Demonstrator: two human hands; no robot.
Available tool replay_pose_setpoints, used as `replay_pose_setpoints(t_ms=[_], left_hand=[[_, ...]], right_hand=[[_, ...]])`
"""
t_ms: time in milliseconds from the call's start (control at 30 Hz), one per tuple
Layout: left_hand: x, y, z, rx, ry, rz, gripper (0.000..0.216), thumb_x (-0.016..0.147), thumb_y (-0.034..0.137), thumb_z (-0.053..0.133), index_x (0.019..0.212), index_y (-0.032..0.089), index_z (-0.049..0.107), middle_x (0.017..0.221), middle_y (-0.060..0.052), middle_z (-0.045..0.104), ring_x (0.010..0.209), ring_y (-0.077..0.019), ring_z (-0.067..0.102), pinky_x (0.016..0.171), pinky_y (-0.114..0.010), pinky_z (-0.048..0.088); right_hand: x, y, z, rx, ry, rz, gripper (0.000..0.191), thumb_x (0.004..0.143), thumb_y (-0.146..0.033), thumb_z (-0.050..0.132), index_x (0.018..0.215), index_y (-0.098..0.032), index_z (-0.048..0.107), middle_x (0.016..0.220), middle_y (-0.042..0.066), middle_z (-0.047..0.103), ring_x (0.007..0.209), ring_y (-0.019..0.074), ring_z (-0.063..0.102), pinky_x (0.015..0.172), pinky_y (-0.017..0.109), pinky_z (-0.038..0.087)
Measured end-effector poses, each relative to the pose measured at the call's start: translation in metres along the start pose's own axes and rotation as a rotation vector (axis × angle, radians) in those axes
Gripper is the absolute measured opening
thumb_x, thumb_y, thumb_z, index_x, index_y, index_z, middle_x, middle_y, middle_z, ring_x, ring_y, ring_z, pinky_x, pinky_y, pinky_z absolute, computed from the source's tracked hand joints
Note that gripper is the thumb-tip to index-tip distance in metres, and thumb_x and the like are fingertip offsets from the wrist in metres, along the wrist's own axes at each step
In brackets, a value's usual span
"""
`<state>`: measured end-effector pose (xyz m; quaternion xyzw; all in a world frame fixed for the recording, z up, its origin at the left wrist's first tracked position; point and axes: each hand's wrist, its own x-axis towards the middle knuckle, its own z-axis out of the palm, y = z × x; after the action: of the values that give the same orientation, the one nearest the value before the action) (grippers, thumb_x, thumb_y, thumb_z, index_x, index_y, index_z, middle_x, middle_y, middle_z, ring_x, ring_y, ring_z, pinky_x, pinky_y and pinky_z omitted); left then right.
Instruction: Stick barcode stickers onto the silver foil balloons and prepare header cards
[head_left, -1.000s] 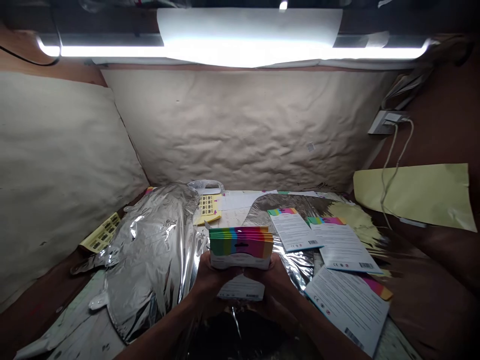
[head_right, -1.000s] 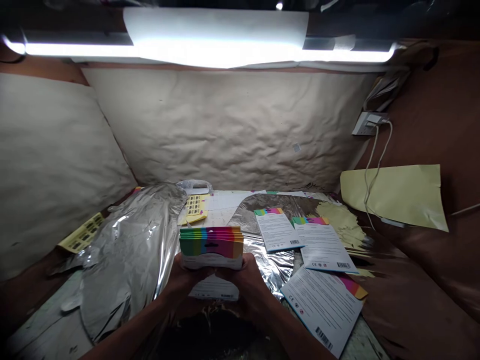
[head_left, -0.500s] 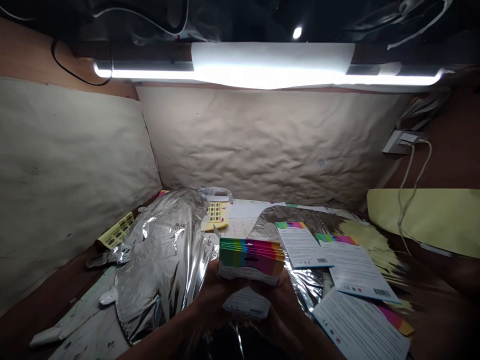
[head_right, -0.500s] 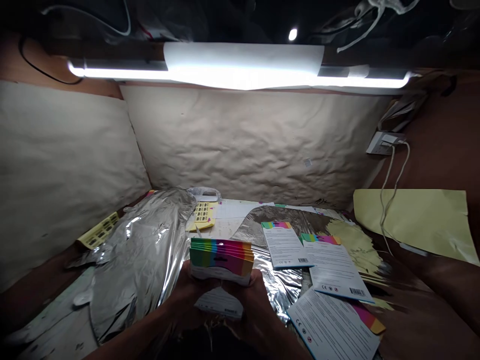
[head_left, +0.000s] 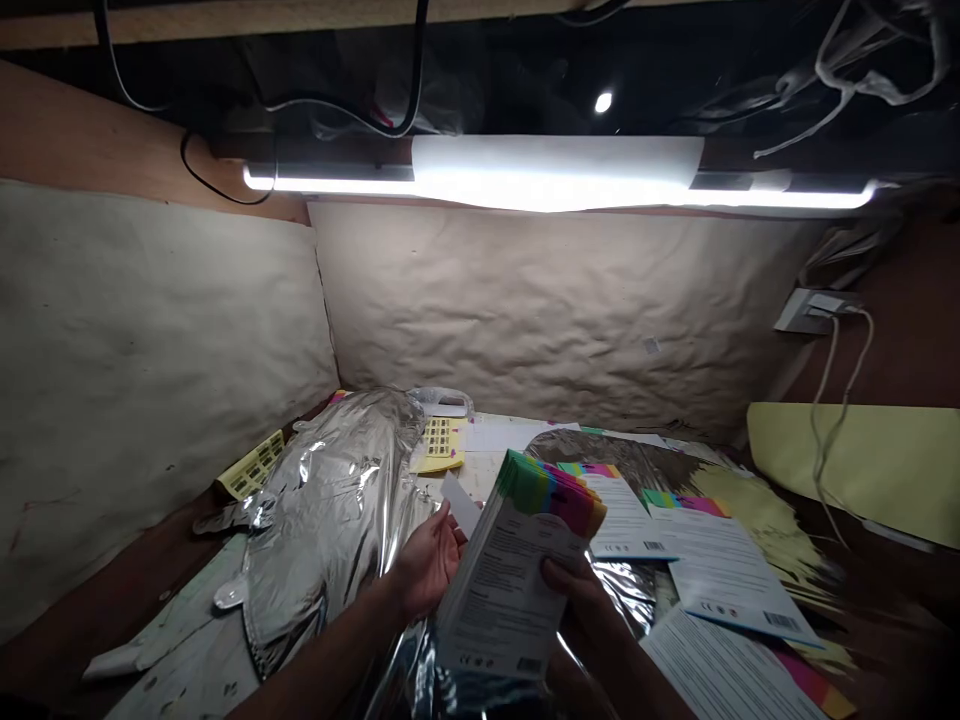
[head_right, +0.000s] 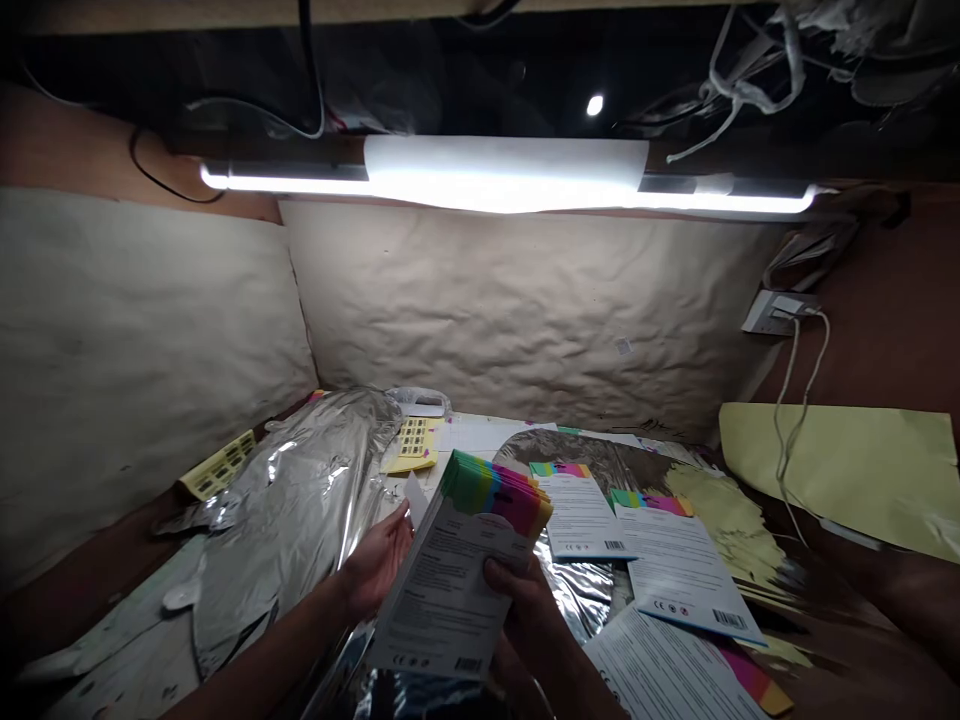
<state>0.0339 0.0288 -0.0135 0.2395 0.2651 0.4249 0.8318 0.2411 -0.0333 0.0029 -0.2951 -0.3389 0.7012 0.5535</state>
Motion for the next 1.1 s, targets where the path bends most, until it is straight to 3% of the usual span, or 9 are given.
replay_pose_setpoints(t_ms=[233, 333, 567, 700, 767, 867, 933, 1000, 1100], left_hand=[[-0.012, -0.002, 0.000, -0.090, -0.086, -0.067, 0.049, 0.087, 0.051, 0.052, 0.102, 0.007, 0.069, 0.087, -0.017, 0.073, 0.086, -0.0309, 0.070, 0.078, -0.042, 0.054], [-0.015, -0.002, 0.007, 0.033, -0.161, -0.051, 0.046, 0.081, 0.048, 0.063, 0.100, 0.008, 0.071, 0.092, -0.017, 0.073, 0.090, -0.0325, 0.069, 0.079, -0.042, 0.053], [-0.015, -0.006, 0.014, 0.446, -0.158, 0.188, 0.046, 0.076, 0.048, 0.075, 0.111, 0.017, 0.070, 0.092, -0.010, 0.071, 0.087, -0.0257, 0.069, 0.077, -0.034, 0.053], [-0.005, 0.010, -0.008, 0.489, -0.005, 0.264, 0.065, 0.079, 0.061, 0.066, 0.126, 0.018, 0.060, 0.111, -0.014, 0.068, 0.094, -0.0266, 0.067, 0.081, -0.035, 0.052], [-0.002, 0.026, -0.016, 0.477, 0.048, 0.209, 0.073, 0.079, 0.065, 0.063, 0.132, 0.015, 0.054, 0.115, -0.017, 0.066, 0.099, -0.0280, 0.066, 0.085, -0.038, 0.050], [-0.003, 0.044, -0.012, 0.446, -0.099, -0.042, 0.077, 0.081, 0.068, 0.059, 0.138, 0.017, 0.048, 0.117, -0.017, 0.066, 0.107, -0.0310, 0.064, 0.090, -0.045, 0.048], [-0.004, 0.044, 0.001, 0.509, -0.253, -0.149, 0.068, 0.083, 0.063, 0.059, 0.133, 0.018, 0.054, 0.118, -0.015, 0.066, 0.108, -0.0312, 0.063, 0.093, -0.045, 0.046], [-0.003, 0.035, 0.014, 0.648, -0.340, -0.112, 0.058, 0.077, 0.051, 0.073, 0.122, 0.016, 0.063, 0.113, -0.012, 0.069, 0.106, -0.0304, 0.063, 0.094, -0.042, 0.045], [0.001, 0.026, 0.019, 0.724, -0.342, -0.072, 0.057, 0.067, 0.039, 0.084, 0.115, 0.015, 0.067, 0.106, -0.010, 0.071, 0.102, -0.0289, 0.064, 0.089, -0.037, 0.048]], right_hand=[[0.007, 0.005, -0.002, 0.060, 0.197, 0.056, 0.044, 0.064, -0.033, 0.086, 0.100, -0.015, 0.071, 0.096, 0.012, 0.076, 0.095, 0.0356, 0.070, 0.088, 0.053, 0.053], [0.009, 0.008, -0.002, 0.066, 0.228, 0.069, 0.046, 0.065, -0.034, 0.086, 0.104, -0.015, 0.070, 0.100, 0.013, 0.075, 0.098, 0.0357, 0.069, 0.089, 0.054, 0.053], [0.009, 0.015, 0.001, 0.010, 0.191, 0.072, 0.046, 0.067, -0.032, 0.084, 0.107, -0.013, 0.070, 0.099, 0.014, 0.075, 0.099, 0.0372, 0.069, 0.089, 0.054, 0.053], [0.009, -0.001, -0.013, -0.011, 0.112, 0.152, 0.055, 0.066, -0.030, 0.085, 0.115, -0.014, 0.067, 0.100, 0.014, 0.075, 0.099, 0.0368, 0.069, 0.091, 0.053, 0.052], [0.009, -0.010, -0.022, -0.021, 0.086, 0.211, 0.059, 0.065, -0.031, 0.086, 0.118, -0.014, 0.066, 0.100, 0.015, 0.075, 0.098, 0.0374, 0.069, 0.092, 0.054, 0.051], [0.010, -0.012, -0.023, -0.022, 0.094, 0.227, 0.061, 0.066, -0.031, 0.085, 0.120, -0.013, 0.065, 0.100, 0.015, 0.075, 0.102, 0.0386, 0.068, 0.095, 0.056, 0.049], [0.011, -0.007, -0.016, -0.029, 0.107, 0.198, 0.059, 0.065, -0.029, 0.085, 0.117, -0.011, 0.066, 0.098, 0.016, 0.075, 0.103, 0.0398, 0.067, 0.096, 0.058, 0.048], [0.011, -0.002, -0.009, -0.038, 0.111, 0.161, 0.058, 0.062, -0.027, 0.087, 0.115, -0.011, 0.068, 0.098, 0.016, 0.076, 0.105, 0.0410, 0.066, 0.097, 0.059, 0.047], [0.012, 0.001, -0.006, -0.052, 0.136, 0.122, 0.058, 0.060, -0.028, 0.088, 0.112, -0.011, 0.070, 0.099, 0.016, 0.075, 0.105, 0.0415, 0.066, 0.096, 0.060, 0.048]])
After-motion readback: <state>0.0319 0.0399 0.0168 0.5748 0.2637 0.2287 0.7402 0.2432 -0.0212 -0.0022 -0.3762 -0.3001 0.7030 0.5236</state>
